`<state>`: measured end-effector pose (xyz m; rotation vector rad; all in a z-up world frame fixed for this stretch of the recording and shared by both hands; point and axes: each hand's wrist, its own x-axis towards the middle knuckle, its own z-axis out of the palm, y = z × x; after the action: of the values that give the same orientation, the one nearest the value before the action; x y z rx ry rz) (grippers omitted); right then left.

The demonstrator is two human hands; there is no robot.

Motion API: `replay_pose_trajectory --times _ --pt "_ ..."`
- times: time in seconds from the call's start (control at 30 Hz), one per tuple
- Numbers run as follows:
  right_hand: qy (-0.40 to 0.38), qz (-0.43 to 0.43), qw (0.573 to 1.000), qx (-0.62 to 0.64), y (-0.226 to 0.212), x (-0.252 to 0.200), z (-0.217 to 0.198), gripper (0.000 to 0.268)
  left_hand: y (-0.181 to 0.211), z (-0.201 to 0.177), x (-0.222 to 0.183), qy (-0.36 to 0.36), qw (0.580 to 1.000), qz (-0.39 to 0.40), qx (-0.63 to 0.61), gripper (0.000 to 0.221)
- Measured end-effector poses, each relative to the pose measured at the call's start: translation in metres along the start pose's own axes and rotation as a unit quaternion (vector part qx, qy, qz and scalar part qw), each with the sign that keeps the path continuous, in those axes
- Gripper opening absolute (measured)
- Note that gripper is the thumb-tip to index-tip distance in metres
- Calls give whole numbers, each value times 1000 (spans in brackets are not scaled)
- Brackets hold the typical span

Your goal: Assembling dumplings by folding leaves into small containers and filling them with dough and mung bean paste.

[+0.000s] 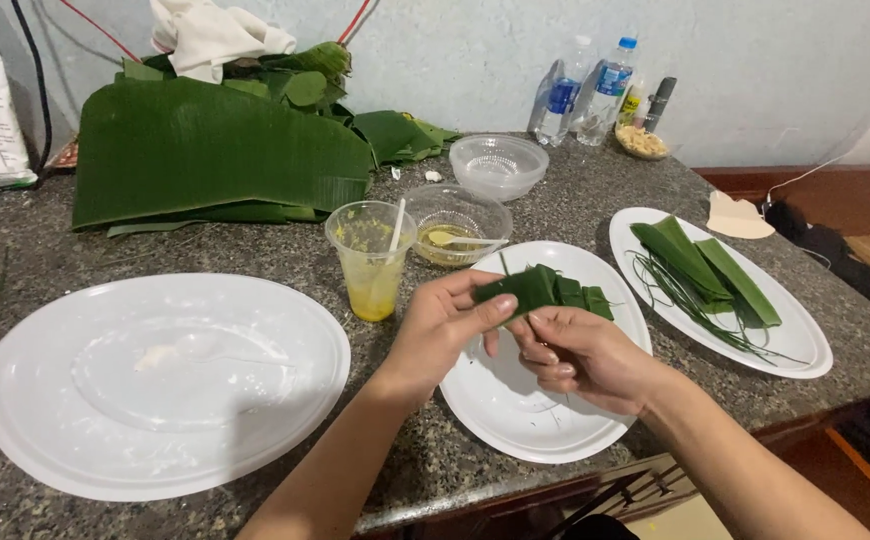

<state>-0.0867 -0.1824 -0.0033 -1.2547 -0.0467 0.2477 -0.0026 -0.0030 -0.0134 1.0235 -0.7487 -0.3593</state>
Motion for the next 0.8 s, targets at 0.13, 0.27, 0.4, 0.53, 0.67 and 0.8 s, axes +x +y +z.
replay_pose_trajectory --times 0.13,0.27,0.4,0.53,0.67,0.8 --pt "91 -51 970 -220 -3 -7 8 33 16 3 -4 66 995 17 70 30" --pt "181 -200 744 -611 -8 -21 11 18 15 2 -9 105 943 -20 314 26" --pt "200 -340 622 -677 -30 -27 19 10 13 10 -15 19 932 -31 361 26" --pt "162 -295 710 -619 -52 -24 23 8 16 13 -11 -51 947 -10 318 19" --pt "148 -192 871 -427 -51 -8 2 12 13 10 -8 -57 964 16 259 19" --pt "137 -144 935 -292 -30 12 -21 15 4 9 -6 -30 976 17 216 20"
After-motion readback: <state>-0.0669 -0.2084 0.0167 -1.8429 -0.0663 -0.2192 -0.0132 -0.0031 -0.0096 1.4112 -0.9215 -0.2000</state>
